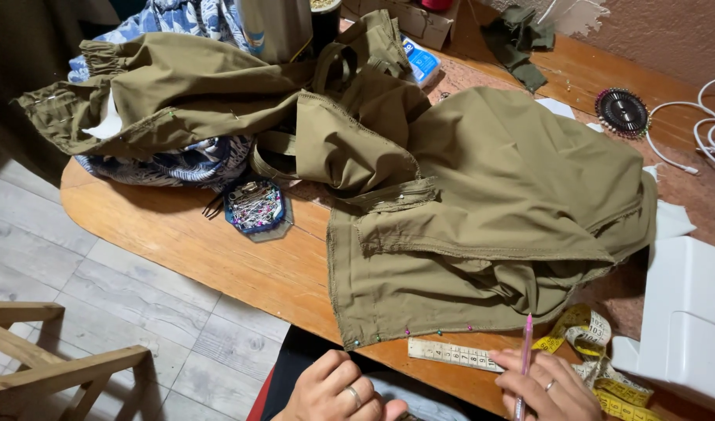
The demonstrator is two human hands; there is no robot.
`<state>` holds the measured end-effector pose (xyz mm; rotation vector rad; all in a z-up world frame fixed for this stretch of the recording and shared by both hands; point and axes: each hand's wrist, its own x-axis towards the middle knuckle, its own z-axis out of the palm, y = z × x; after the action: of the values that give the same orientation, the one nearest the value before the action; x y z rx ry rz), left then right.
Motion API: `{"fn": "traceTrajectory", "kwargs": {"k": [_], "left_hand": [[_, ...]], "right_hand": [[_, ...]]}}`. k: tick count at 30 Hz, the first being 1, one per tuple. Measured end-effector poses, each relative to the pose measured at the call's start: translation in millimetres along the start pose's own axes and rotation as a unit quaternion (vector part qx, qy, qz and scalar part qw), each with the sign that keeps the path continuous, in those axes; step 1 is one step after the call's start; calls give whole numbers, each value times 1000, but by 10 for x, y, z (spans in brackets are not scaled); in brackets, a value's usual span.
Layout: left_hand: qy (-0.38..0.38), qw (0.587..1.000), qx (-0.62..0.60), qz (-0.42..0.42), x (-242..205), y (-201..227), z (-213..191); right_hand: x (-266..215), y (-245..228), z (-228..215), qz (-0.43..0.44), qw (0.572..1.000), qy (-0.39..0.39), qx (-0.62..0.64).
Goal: Measuring and marking fabric with a pen and tape measure for sewing
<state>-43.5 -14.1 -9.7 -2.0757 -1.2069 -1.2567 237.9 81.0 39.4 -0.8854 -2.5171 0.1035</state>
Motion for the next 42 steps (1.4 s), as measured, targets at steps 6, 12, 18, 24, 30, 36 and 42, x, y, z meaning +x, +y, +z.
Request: {"fn": "traceTrajectory", "kwargs": {"k": [6,12,18,24,30,36,42], "left_hand": [[-10,1000,25,-12,139,-28,-77],[-20,1000,0,-5,53,19,-33],[-36,999,14,0,194,59,-4],[-78,997,11,22,171,120,146],[-113,993,34,-12,238,191,150],[-109,992,34,-46,275,205,165],[-105,992,41,-62,209,186,206]], "right_hand": [[-60,134,43,-22,1000,9,18],[-31,138,27,-27,998,48,5],[133,23,-26,-53,996,74,-2],[-42,22,-73,100,995,-8,-28],[-845,1037,194,192,831,-87,514],[291,-569,333,320,852,193,367],[445,-686,533,277,887,173,326]]}}
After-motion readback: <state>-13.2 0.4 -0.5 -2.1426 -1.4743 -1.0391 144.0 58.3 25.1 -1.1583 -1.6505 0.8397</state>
